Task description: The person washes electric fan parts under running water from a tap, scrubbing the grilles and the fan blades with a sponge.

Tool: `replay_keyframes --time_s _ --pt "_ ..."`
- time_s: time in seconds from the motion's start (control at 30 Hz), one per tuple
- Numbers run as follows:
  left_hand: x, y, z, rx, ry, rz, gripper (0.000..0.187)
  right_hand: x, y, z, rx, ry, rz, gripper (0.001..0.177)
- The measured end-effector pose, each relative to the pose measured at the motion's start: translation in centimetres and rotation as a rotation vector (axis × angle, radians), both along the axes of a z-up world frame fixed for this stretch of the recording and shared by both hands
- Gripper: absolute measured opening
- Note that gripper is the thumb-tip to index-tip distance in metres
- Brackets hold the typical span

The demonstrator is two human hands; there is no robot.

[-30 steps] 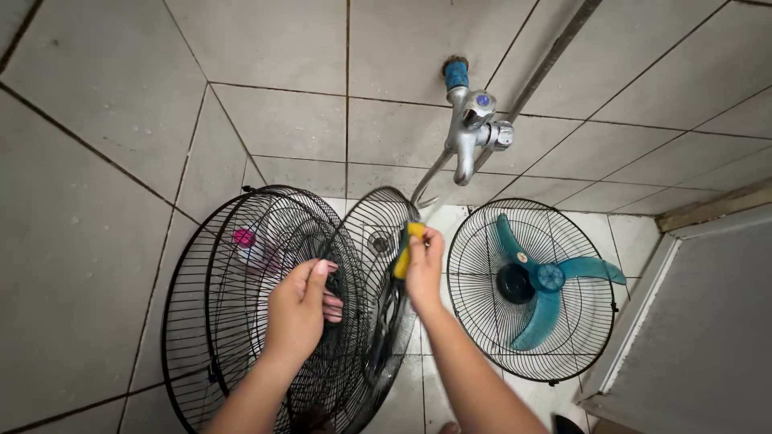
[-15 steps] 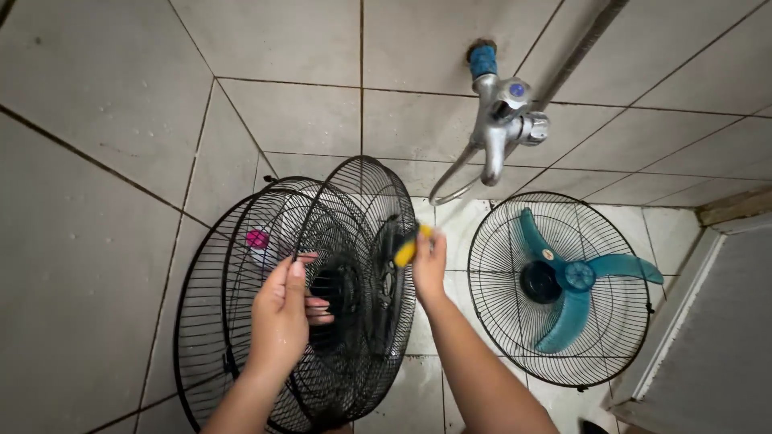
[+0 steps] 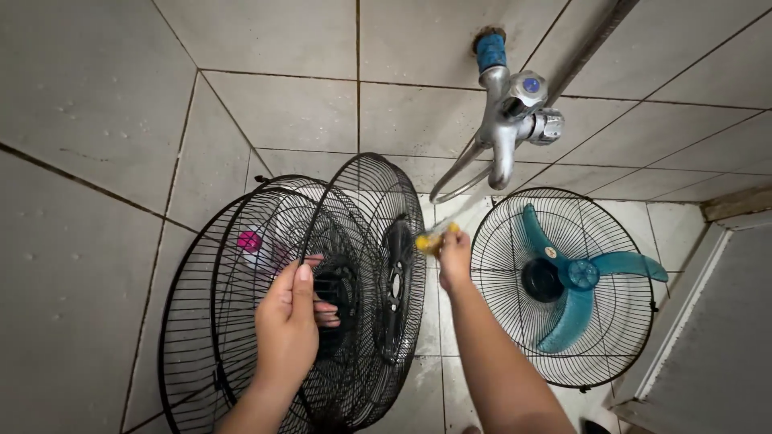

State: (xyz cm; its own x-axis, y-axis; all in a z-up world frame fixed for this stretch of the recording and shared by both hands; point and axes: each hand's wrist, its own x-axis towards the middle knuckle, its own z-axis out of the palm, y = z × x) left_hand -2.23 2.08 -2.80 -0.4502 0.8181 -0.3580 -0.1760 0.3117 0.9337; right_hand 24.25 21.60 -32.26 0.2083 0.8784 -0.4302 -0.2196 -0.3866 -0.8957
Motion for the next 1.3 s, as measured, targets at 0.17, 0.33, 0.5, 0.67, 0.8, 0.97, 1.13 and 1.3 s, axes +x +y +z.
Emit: replay_keyframes --time_s 0.17,0.33,0.5,0.67,0.8,0.97,1.13,1.3 --pt "0.3 1.2 -0.5 0.011 -0.031 0.076 0.042 -1.7 1.0 5.3 0.098 0.041 0.272 0.022" --pt "0.4 1.4 -1.0 -0.025 -0.028 0.091 0.041 -4.5 -3.4 4.3 0.605 -0.394 0.499 0.022" --pt "0.2 1.7 -0.8 -0.01 -0.04 0.128 0.04 -0.1 -6.9 1.3 0.483 -0.943 0.397 0.013" --pt "0.3 1.7 -0.4 -0.012 0.012 0.059 0.042 0.3 -5.6 1.7 0.296 -0.8 0.176 0.021" --pt "0.5 1.6 -0.9 0.015 -0.059 0.025 0.043 -3.2 -7.5 3.0 0.535 -0.667 0.277 0.022" --pt "0.7 1.1 -1.2 0.034 -0.12 -0.067 0.042 -0.7 -4.9 -3.1 0.404 -0.877 0.136 0.025" --pt "0.4 -0.3 0.0 -0.035 -0.107 -0.133 0.043 1.7 0.6 -2.2 0.135 -0.239 -0.062 0.025" --pt "0.3 -1.7 1.0 -0.112 -0.152 -0.242 0.043 0.0 1.9 4.9 0.263 -0.214 0.189 0.019"
